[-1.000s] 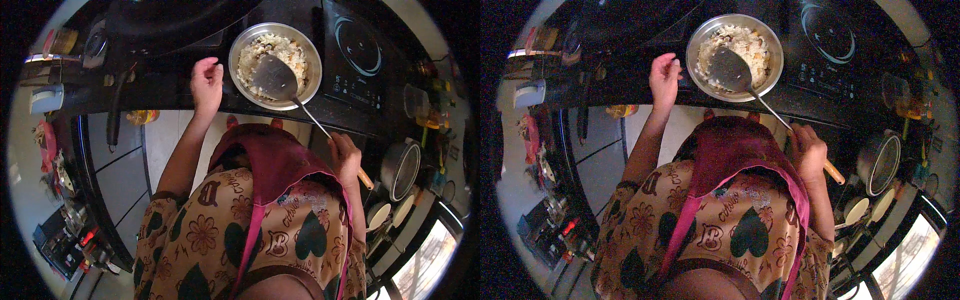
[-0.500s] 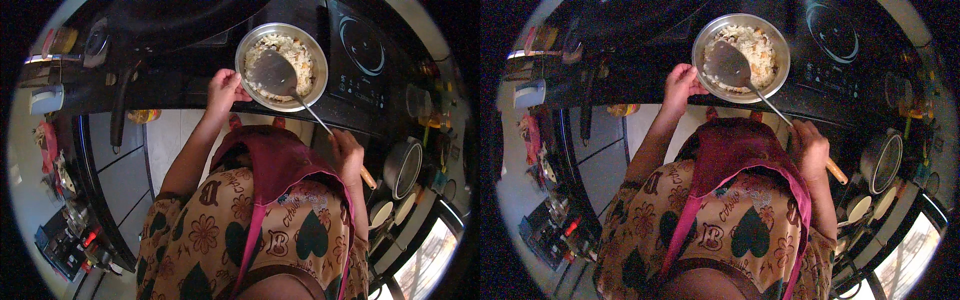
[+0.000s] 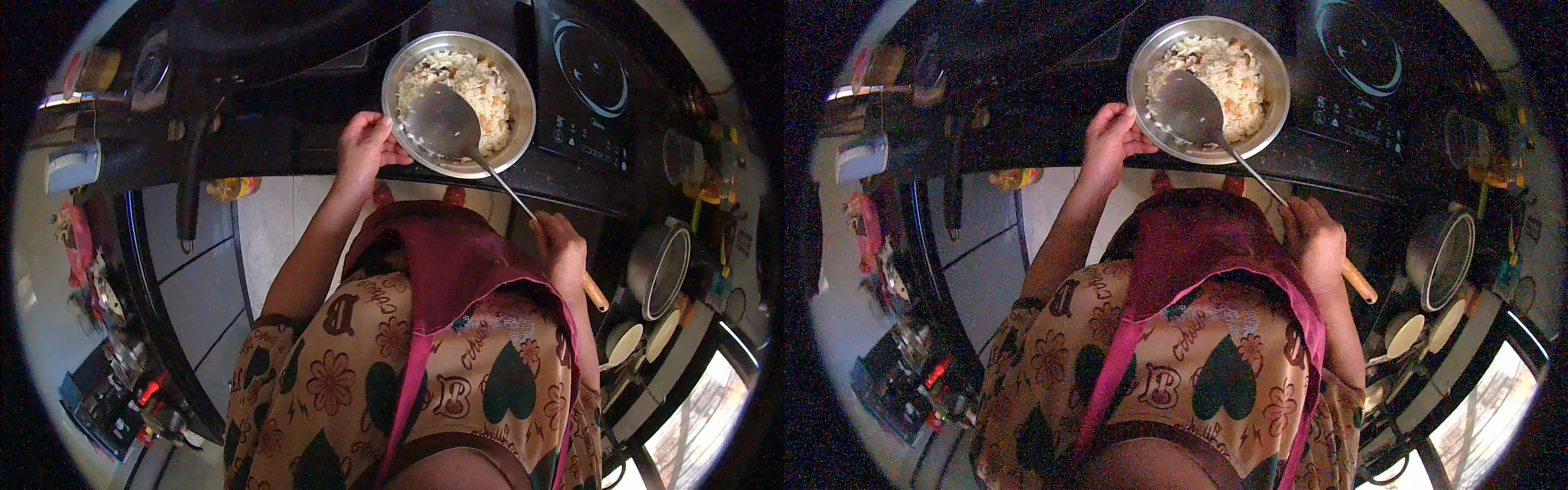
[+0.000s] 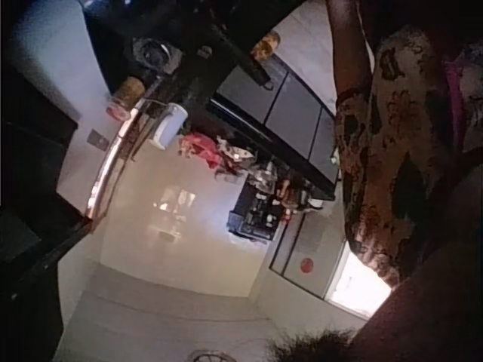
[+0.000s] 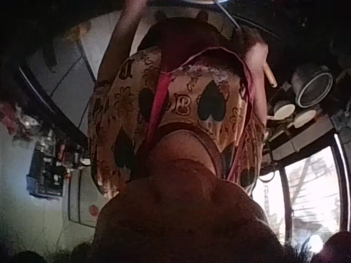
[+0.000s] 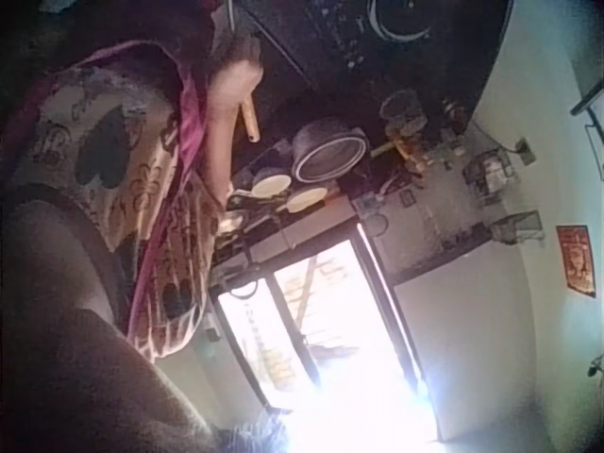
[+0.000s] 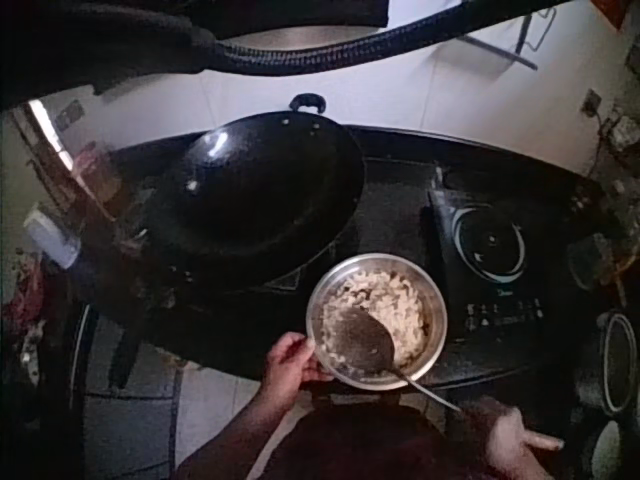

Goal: The person transfers cooked rice and mixed ingredients from a wok into a metal bowl using a spatula. They then use a fork to scrape remaining bits from the spatula and mix the contents in the bowl.

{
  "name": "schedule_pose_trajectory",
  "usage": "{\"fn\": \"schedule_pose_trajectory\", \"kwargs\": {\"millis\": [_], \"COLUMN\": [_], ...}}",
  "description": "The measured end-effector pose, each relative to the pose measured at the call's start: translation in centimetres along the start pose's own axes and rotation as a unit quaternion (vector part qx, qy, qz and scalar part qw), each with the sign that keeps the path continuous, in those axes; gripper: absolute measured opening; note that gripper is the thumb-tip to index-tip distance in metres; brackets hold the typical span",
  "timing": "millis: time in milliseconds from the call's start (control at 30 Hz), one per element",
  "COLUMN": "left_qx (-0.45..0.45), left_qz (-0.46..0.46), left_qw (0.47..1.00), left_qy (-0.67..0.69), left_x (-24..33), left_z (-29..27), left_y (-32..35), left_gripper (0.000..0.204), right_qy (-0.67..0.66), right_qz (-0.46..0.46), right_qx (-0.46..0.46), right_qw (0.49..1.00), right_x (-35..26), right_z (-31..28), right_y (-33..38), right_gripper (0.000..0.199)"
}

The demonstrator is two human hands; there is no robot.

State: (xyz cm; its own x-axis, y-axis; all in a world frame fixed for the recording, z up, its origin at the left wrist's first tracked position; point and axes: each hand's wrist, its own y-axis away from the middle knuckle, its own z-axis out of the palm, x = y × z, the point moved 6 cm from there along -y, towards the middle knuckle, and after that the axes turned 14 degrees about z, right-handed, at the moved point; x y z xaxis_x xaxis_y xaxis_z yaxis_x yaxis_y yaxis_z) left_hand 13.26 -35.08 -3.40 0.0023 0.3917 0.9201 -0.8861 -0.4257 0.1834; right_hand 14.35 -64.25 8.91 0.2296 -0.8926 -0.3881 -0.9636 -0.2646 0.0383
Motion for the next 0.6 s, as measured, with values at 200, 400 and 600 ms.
{"fn": "schedule_pose_trajectory", "kwargs": {"millis": [200, 400, 600], "left_qx": [0.01, 0.035, 0.039], "left_qz": [0.006, 0.001, 0.003], "left_qw": [1.0, 0.999, 0.999], "left_qy": [0.005, 0.016, 0.01], "left_x": [-0.1, 0.1, 0.0], "left_z": [-0.1, 0.3, 0.2], "left_y": [0.2, 0.2, 0.2], "left_gripper": [0.023, 0.021, 0.022], "right_qy": [-0.006, 0.029, -0.004], "right_qz": [0.015, 0.004, 0.008], "right_qx": [0.005, -0.007, 0.01], "right_qw": [1.0, 1.0, 1.0], "right_x": [-0.4, -0.5, 0.0], "right_z": [-0.9, 0.2, -0.4], "right_y": [-0.2, -0.4, -0.4], "right_gripper": [0.012, 0.012, 0.013]}}
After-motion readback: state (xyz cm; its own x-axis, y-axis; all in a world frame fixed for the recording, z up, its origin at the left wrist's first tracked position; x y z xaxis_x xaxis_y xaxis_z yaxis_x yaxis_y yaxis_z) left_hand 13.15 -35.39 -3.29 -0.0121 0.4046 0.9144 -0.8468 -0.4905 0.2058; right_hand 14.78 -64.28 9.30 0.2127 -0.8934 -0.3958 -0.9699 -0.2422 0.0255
